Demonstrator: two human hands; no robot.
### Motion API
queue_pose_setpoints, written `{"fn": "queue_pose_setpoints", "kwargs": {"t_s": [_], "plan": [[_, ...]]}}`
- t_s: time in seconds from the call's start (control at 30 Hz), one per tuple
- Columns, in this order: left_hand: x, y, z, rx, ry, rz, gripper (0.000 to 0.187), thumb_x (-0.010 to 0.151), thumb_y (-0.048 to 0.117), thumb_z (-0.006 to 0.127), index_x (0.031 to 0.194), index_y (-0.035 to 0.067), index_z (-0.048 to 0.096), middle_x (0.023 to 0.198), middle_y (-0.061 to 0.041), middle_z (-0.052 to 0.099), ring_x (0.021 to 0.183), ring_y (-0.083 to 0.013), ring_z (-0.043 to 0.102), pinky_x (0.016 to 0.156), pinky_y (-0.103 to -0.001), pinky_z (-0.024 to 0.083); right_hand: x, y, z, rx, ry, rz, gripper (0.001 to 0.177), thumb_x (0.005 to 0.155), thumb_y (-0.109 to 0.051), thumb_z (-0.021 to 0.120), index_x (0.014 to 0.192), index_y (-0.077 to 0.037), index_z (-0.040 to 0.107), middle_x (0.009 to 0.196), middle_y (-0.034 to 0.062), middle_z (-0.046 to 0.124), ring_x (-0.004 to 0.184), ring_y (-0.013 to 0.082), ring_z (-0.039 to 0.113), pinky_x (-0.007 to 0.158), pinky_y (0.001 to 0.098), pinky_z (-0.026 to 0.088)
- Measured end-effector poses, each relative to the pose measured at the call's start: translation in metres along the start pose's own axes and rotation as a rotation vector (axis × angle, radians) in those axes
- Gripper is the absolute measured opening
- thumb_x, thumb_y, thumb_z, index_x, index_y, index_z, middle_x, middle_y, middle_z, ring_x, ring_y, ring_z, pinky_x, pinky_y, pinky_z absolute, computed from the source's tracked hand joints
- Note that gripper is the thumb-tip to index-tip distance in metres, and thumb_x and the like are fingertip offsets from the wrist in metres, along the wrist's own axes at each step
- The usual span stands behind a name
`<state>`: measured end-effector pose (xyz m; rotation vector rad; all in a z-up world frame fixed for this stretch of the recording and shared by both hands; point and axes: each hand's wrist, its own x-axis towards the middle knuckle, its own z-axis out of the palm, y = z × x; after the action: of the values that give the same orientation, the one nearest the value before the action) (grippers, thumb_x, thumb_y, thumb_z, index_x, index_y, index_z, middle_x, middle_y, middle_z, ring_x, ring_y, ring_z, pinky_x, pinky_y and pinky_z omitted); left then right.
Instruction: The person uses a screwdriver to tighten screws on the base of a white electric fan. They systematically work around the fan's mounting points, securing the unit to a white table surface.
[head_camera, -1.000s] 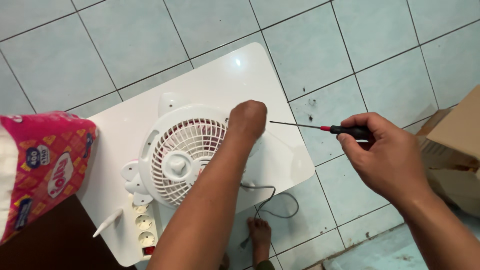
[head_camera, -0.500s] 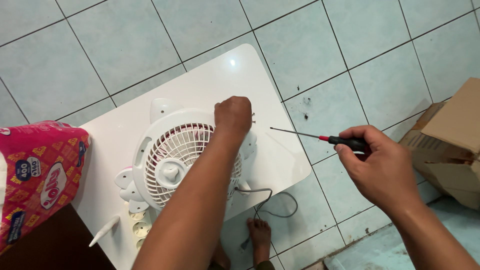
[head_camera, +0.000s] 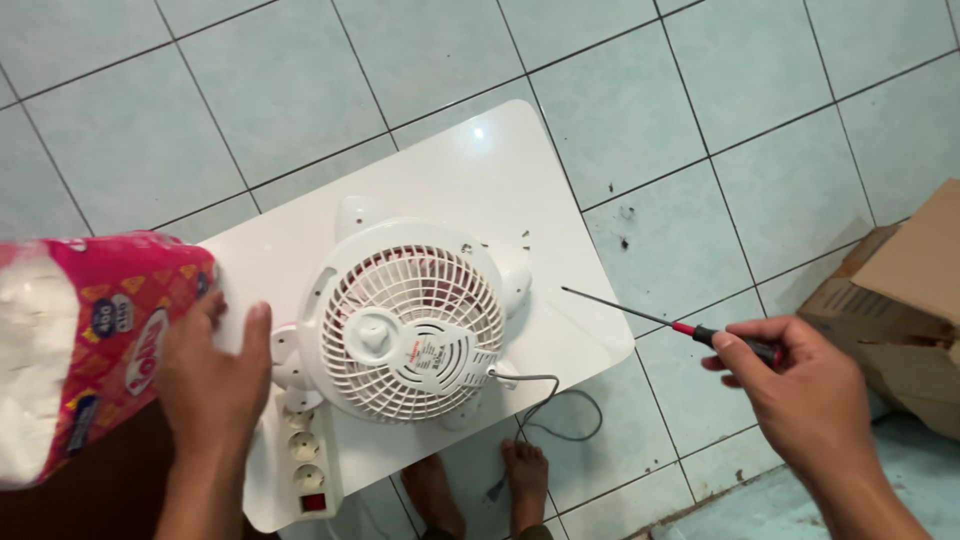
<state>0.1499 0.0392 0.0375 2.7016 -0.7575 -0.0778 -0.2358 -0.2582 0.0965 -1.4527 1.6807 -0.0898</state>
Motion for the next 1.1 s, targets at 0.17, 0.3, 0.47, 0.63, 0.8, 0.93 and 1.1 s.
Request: {"fn": "queue_pose_setpoints", "kwargs": {"t_s": [0.17,0.3,0.47,0.63,0.8,0.93,1.1], "plan": [[-0.035,-0.021,0.036,-0.342,-0.149,-0.572,0.067,0.09,0.036,0.074,0.14,-0.002,0.052,0.126,-0.02,0.067,0.115,-0.0288,0.066,0.098,-0.039,0.049,-0.004,0.024,0.024,0.687,-0.342,0.257,0.032,0.095,-0.02,0.062,0.123,-0.005,0.058,0.106,0.0068,0.07,0.095,0.0173,0.067,0.085,0.0376,0.052],[-0.048,-0.018,0.053,-0.37,-0.169,-0.631,0.059,0.092,0.036,0.073,0.138,0.001,0.06,0.126,-0.019,0.068,0.118,-0.0266,0.065,0.1,-0.038,0.049,-0.022,0.022,0.05,0.677,-0.62,0.269,0.04,0.093,-0.017,0.059,0.131,-0.005,0.063,0.107,0.0062,0.066,0.1,0.0175,0.062,0.096,0.0397,0.05],[-0.033,-0.02,0.062,-0.486,-0.209,-0.699,0.053,0.088,0.036,0.076,0.129,0.003,0.066,0.104,-0.012,0.071,0.091,-0.0198,0.066,0.082,-0.034,0.052,-0.028,0.007,0.074,0.515,-0.592,0.35,0.036,0.096,-0.019,0.056,0.129,-0.005,0.062,0.107,0.0071,0.066,0.099,0.0183,0.062,0.094,0.0401,0.051],[-0.023,-0.029,0.066,-0.696,-0.316,-0.76,0.04,0.091,0.032,0.075,0.12,0.003,0.073,0.083,-0.002,0.067,0.069,-0.0093,0.055,0.065,-0.027,0.047,-0.022,0.0,0.091,0.479,-0.492,0.403,0.031,0.099,-0.019,0.051,0.126,-0.005,0.058,0.113,0.0085,0.065,0.102,0.0207,0.062,0.091,0.0416,0.053],[-0.013,-0.034,0.066,-0.759,-0.349,-0.695,0.037,0.09,0.025,0.076,0.119,0.002,0.074,0.086,-0.002,0.07,0.07,-0.0084,0.056,0.064,-0.026,0.047,-0.015,-0.006,0.108,0.418,-0.395,0.407,0.029,0.101,-0.017,0.049,0.127,-0.005,0.055,0.118,0.0104,0.064,0.104,0.0224,0.062,0.091,0.0426,0.055],[-0.001,-0.03,0.068,-0.85,-0.315,-0.628,0.043,0.087,0.026,0.078,0.122,0.001,0.071,0.096,-0.002,0.075,0.082,-0.0081,0.066,0.074,-0.023,0.053,-0.026,-0.006,0.114,0.306,-0.383,0.285,0.028,0.101,-0.016,0.048,0.125,-0.002,0.054,0.118,0.0123,0.065,0.102,0.0228,0.066,0.089,0.0419,0.057],[0.003,-0.022,0.061,-0.763,-0.263,-0.574,0.046,0.089,0.027,0.078,0.126,0.002,0.069,0.107,-0.005,0.075,0.096,-0.0127,0.069,0.084,-0.027,0.054,-0.081,0.048,0.097,0.284,-0.366,0.05,0.034,0.092,-0.003,0.057,0.125,0.001,0.054,0.108,0.0154,0.067,0.096,0.0221,0.074,0.086,0.04,0.06]]}}
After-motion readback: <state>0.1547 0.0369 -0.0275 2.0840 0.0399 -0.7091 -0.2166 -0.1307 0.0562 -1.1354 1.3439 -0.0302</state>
